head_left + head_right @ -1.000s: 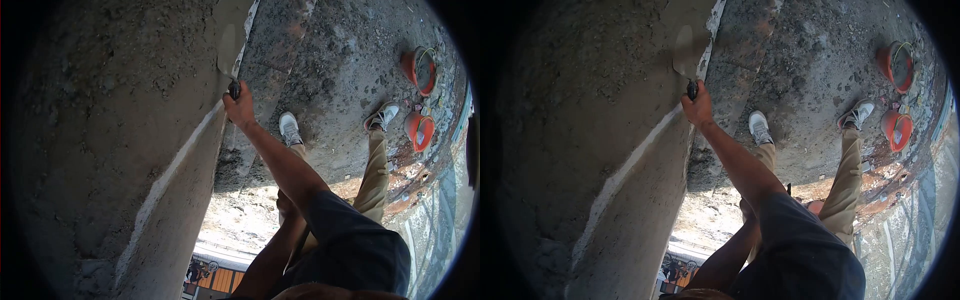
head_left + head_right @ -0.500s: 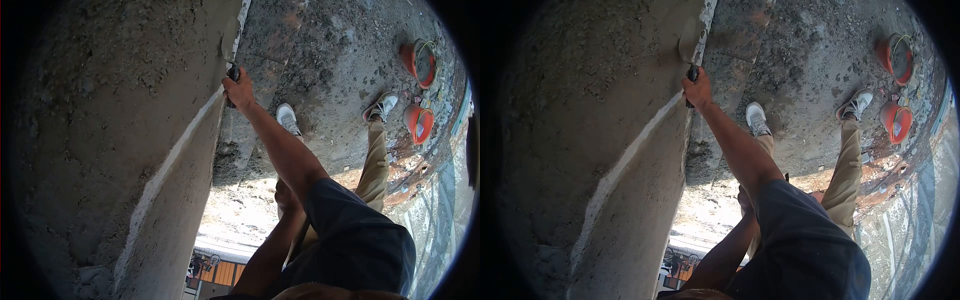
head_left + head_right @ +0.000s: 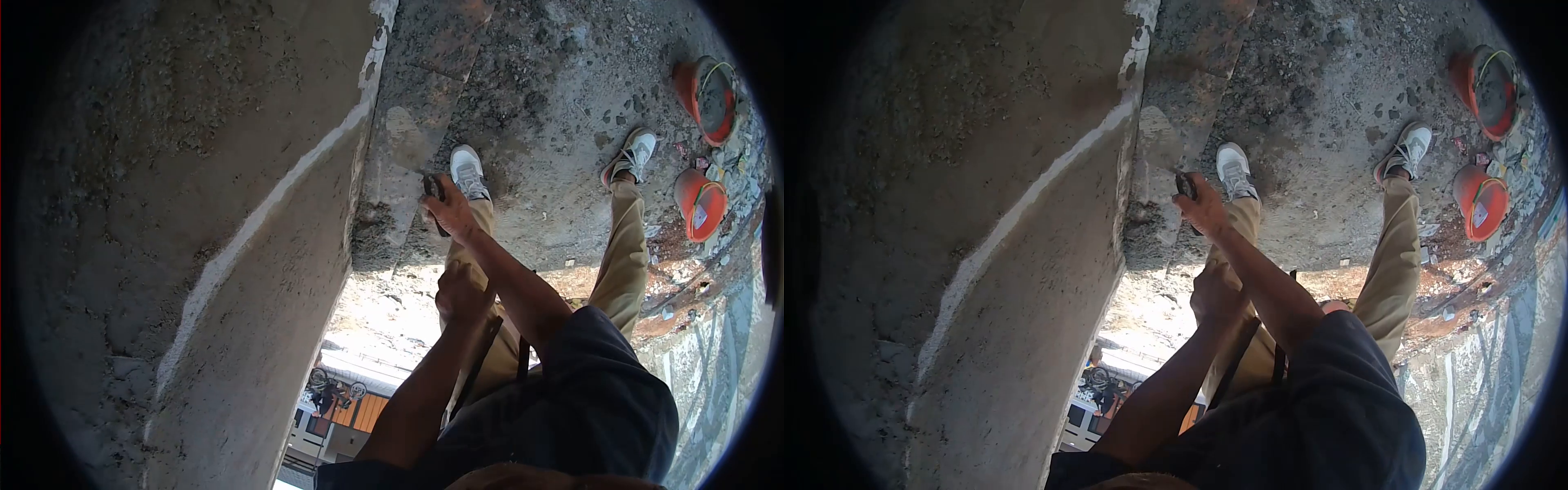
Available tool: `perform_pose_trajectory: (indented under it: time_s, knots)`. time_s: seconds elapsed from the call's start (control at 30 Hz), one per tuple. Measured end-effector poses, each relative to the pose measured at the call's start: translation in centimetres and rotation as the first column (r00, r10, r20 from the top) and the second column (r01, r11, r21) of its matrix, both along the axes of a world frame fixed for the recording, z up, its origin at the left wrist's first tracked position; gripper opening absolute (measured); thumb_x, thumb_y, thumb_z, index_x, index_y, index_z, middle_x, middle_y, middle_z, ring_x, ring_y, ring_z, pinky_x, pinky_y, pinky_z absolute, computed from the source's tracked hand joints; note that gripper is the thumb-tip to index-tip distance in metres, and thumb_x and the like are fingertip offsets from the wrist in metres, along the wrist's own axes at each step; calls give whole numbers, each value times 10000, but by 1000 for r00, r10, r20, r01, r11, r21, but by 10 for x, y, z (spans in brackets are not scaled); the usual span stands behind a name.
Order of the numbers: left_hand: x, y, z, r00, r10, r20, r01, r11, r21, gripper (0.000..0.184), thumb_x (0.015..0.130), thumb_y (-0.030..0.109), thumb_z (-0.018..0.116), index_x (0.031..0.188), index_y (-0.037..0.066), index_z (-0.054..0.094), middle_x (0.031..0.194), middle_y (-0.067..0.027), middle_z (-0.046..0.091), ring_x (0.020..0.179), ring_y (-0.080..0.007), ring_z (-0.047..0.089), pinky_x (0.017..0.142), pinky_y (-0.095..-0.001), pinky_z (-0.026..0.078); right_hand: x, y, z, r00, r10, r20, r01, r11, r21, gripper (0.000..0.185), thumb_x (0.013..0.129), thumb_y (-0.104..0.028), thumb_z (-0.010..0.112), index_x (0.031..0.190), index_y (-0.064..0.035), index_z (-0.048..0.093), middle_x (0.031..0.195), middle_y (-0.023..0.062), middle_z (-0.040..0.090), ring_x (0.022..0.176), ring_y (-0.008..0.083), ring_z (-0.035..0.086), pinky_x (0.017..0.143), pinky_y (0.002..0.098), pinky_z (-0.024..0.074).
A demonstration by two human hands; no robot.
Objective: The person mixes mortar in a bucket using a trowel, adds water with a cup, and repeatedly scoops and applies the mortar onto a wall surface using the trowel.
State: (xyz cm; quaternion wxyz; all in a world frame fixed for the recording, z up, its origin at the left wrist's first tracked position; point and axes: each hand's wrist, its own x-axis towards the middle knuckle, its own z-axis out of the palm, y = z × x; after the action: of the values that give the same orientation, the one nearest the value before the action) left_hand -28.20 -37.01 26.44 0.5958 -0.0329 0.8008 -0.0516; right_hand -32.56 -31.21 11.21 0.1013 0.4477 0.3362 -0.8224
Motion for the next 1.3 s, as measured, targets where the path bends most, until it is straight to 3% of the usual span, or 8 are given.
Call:
perform_pose_trajectory:
  time_s: [0.13,0.2,0.27,0.43,0.73,0.93,1.13,1.3]
  knots:
    - [42,8,-7,909,-305,-283,336,939,69,698,823,568,711,1284,47,654,1384,-164,548,1270,-366,532,1022,-512,484,106,161,-40,971,74,227,-141,945,297,439,875,-109,658,1291,-73,524,1007,127,680,824,175,663,738,323,553]
    - [53,22,-10,900,-356,-251,376,926,37,722,828,593,687,1297,45,656,1429,-181,552,1289,-370,535,1052,-482,473,171,250,-54,891,91,444,-394,640,660,453,851,-254,691,1250,-87,560,1020,245,711,940,439,698,804,473,537]
    - [65,41,-12,887,-397,-237,407,914,-8,718,818,594,683,1292,54,671,1432,-171,560,1301,-368,534,1072,-474,463,225,337,-38,818,-106,565,-448,498,743,456,854,-283,689,1256,-101,573,1034,267,709,990,472,671,831,499,534]
    - [87,84,-20,828,-523,-203,514,852,-100,719,823,622,669,1271,59,688,1410,-163,575,1269,-370,558,1043,-474,487,347,523,-14,682,-436,587,-508,294,810,437,882,-278,647,1283,-120,573,1035,267,714,989,473,675,865,538,519]
    - [115,156,-39,718,-692,-78,664,713,-225,700,837,657,641,1270,109,696,1376,-130,595,1210,-364,586,991,-473,520,430,688,-84,435,-282,855,-738,433,517,353,939,-261,526,1260,-173,642,1112,248,705,1066,437,675,926,542,520]
    - [121,179,-56,663,-746,-58,707,650,-278,698,836,656,638,1267,109,695,1327,-106,622,1172,-342,598,964,-468,528,407,713,-146,719,-284,635,-437,526,730,495,824,-305,659,1273,-95,657,1100,230,726,1009,377,719,867,473,557]
    - [121,206,-61,670,-743,-7,710,644,-285,713,818,653,664,1271,102,690,1299,-103,630,1173,-337,590,961,-473,521,418,718,-150,848,-422,320,247,850,466,243,822,-207,723,977,-28,672,736,44,612,630,152,602,560,318,486]
    - [119,184,-63,730,-682,-48,655,718,-234,784,802,686,670,1332,109,646,1390,-100,561,1285,-333,504,1017,-487,480,428,657,-132,878,-476,-54,396,658,641,111,945,-146,645,1012,-72,595,713,-7,564,540,77,506,498,255,415]
